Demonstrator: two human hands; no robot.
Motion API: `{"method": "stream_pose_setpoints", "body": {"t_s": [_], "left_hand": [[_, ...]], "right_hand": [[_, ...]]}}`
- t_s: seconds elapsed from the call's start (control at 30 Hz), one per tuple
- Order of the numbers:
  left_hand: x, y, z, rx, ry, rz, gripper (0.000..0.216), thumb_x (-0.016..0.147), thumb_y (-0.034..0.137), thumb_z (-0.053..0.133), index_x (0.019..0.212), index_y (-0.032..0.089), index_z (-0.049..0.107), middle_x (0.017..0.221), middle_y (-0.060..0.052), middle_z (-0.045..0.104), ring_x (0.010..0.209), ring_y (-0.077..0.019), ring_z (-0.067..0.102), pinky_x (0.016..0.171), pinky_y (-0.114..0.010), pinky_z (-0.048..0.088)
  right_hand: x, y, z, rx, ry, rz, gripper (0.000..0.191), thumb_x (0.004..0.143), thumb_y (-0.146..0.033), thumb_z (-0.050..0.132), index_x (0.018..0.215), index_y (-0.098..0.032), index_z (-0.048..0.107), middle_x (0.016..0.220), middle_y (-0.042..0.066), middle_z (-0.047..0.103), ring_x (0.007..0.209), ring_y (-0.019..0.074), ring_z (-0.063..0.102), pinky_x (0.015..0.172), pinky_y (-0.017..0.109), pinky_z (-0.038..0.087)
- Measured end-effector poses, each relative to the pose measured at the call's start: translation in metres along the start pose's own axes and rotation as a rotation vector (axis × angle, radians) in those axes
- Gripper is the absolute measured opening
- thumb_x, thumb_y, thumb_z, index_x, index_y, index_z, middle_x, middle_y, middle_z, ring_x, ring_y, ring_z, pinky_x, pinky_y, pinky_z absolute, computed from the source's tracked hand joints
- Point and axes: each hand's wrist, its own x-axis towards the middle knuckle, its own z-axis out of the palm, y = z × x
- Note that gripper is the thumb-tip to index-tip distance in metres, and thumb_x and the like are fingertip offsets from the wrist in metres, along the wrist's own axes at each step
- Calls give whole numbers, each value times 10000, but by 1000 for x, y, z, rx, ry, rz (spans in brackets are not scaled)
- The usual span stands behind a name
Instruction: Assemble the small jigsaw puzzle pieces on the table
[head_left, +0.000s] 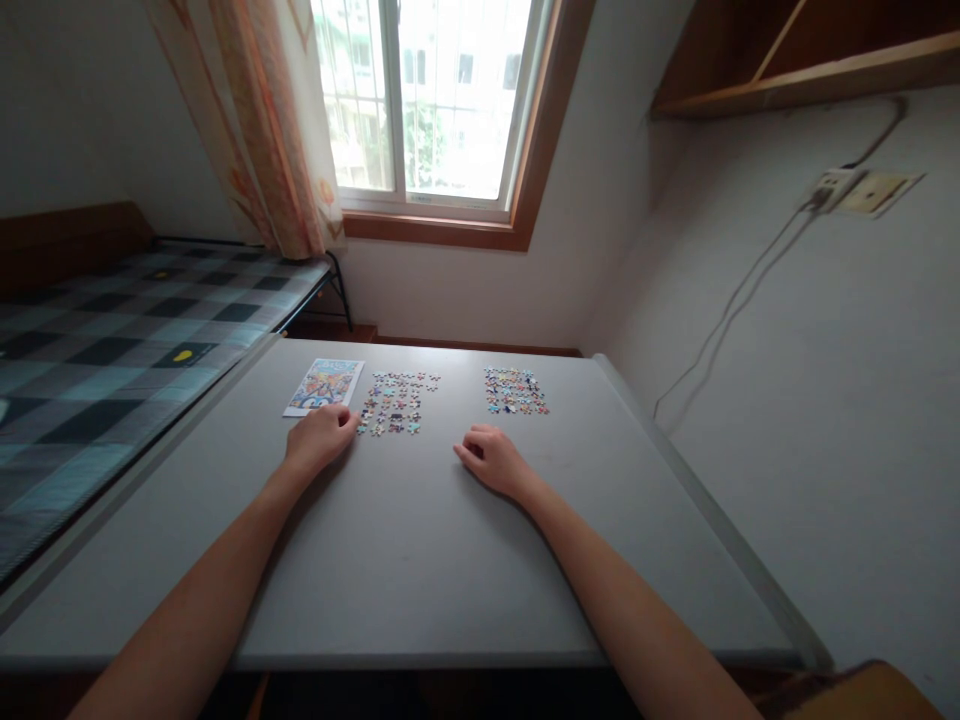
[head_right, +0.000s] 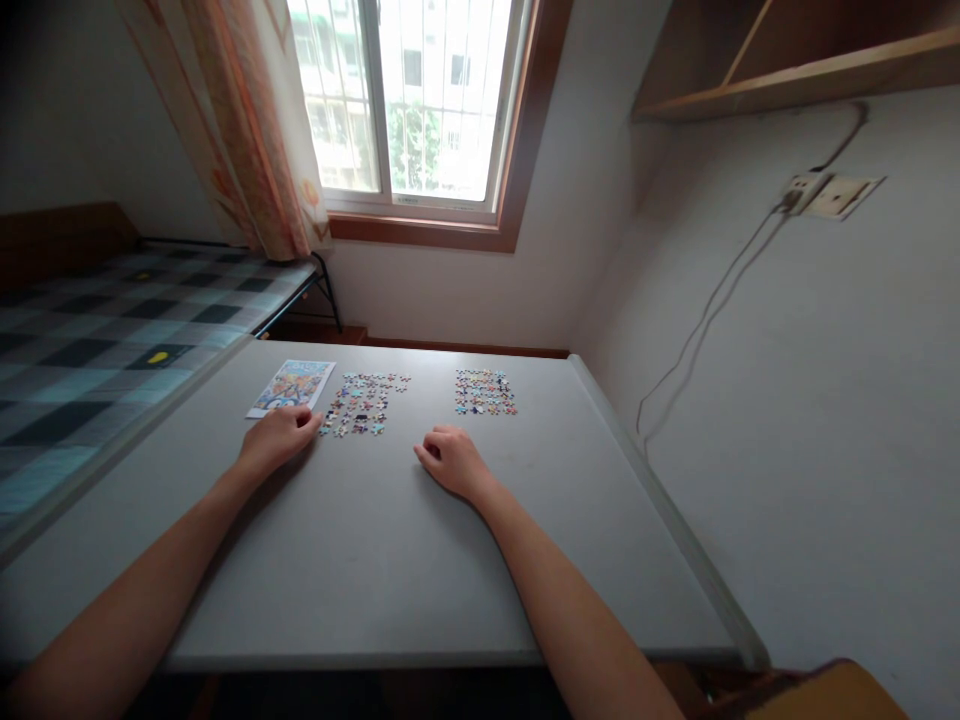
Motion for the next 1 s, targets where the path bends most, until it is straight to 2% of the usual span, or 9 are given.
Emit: {"method": "stream_pose_setpoints", "body": {"t_s": [0.13,0.27,0.43,0.6,0.8,1.0], "left_hand": [[0,1,0,-7,0,0,437,826,520,341,703,213,628,774,-69,683,709,-213,610,517,-247,305],[-1,2,-2,-17,-7,-4,435,822,520,348,699,213,630,784,-66,685,712,-214,609,525,-250,314],[0,2,-5,-32,-19,-5,423,824,503,348,674,209,612,764,-54,682,709,-197,603,524,-241,302],[0,3,-6,-68,-22,-8,415,815,502,356,648,205,593,739,-51,669,679,-190,590,510,-248,276],[1,1,-6,-97,-24,-5,410,819,493,358,654,204,597,731,-52,669,679,-188,591,520,-247,290],[1,2,-6,-95,-24,-2,411,824,491,355,661,203,599,745,-56,672,679,-188,591,517,-250,283]], "right_hand": [[2,-3,0,-17,5,6,259,845,-269,544,604,-176,525,630,-7,508,629,114,448,632,240,324],[14,-8,-3,-19,-27,42,115,849,-213,527,786,-191,620,732,14,592,652,116,496,637,231,346],[46,-12,-4,-76,-48,72,175,850,-160,495,931,-212,642,857,38,643,706,132,545,677,243,371],[89,0,5,-75,-2,169,245,804,-142,548,1030,-189,629,847,48,647,772,152,568,733,254,392],[125,24,16,-48,51,323,256,789,-127,564,1036,-147,628,859,76,663,798,166,582,756,267,413],[143,27,19,-58,57,390,187,790,-233,630,954,-147,656,917,110,668,829,176,599,765,275,425]]}}
